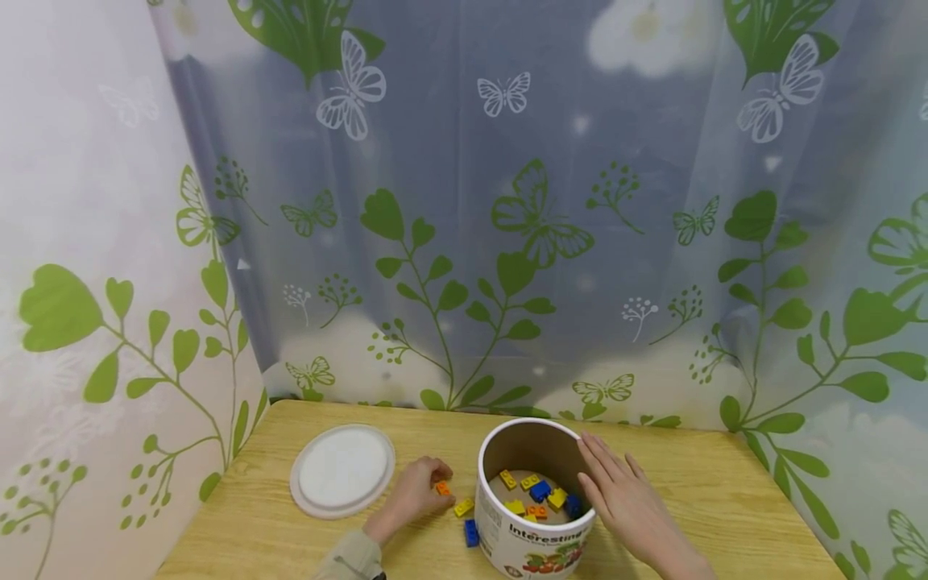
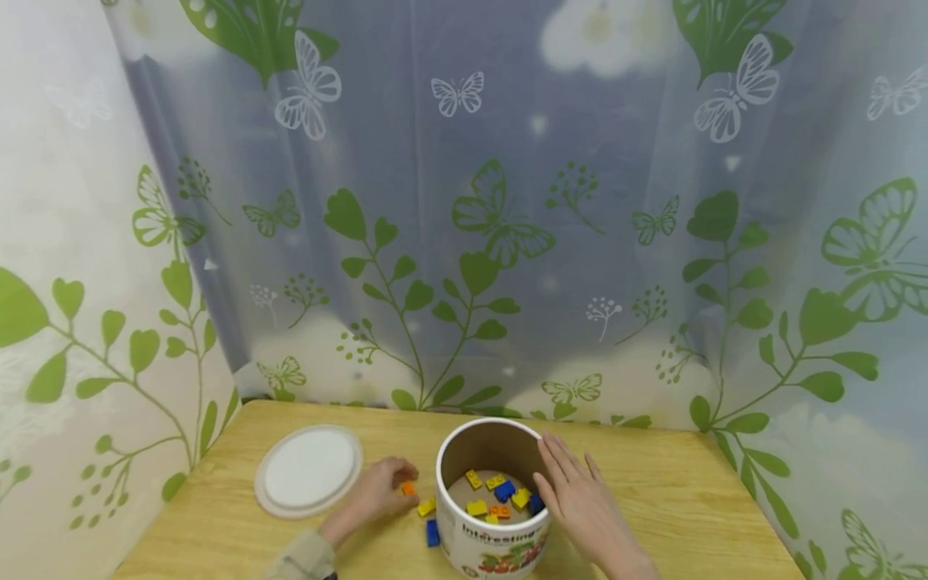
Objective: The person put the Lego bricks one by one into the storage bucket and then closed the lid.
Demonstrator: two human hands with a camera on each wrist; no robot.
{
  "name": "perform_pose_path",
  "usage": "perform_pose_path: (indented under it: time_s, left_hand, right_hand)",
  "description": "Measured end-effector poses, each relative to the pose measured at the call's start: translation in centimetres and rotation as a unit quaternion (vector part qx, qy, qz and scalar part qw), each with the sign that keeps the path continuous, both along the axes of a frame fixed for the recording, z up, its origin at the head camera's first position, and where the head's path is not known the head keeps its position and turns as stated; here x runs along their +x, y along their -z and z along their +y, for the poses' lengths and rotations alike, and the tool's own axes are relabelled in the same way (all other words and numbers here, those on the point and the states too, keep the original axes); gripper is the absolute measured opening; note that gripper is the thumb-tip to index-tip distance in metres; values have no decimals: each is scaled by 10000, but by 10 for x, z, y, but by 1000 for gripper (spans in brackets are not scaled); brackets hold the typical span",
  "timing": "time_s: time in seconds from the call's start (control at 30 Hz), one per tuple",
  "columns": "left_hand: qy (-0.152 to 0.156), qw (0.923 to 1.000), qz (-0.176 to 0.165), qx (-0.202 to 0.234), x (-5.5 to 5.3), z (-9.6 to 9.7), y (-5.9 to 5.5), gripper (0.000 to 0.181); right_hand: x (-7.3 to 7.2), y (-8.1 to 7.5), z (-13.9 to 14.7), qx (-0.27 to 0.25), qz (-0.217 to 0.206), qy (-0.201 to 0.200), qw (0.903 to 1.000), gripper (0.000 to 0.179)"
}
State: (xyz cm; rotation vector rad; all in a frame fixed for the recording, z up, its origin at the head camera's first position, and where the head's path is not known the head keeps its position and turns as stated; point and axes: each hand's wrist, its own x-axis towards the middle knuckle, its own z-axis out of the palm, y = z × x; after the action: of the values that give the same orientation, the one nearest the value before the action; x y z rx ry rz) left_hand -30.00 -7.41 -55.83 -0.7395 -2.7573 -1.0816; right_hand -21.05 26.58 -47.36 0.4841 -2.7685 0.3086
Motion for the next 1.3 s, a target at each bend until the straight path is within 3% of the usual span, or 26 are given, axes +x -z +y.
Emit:
perform_pose_path:
  time_s: [0.27, 0.5, 0.63, 1.0, 1.3]
  left_hand:
    - [41, 9999, 167, -13, 1, 0, 1, 25]
    - [29, 9995, -162, 284, 0, -1, -3, 23]
    - [7, 9984, -249, 501, 0, -3, -16, 24]
    - [-128, 9964, 308, 783, 8, -6, -64, 25]
    - [-262, 9914, 618, 1127, 11, -4, -83, 24]
  right_hand:
    - [0, -1, -1, -44, -18, -17, 10000, 53]
    - [0, 0, -1, -57, -19, -58, 10000, 52]
    - [0, 1, -1, -73, 12, -53, 10000, 52]
    - [0, 0, -1, -70, 6, -15, 10000, 51]
    - [0, 0, -1, -13, -4, 12, 10000, 52]
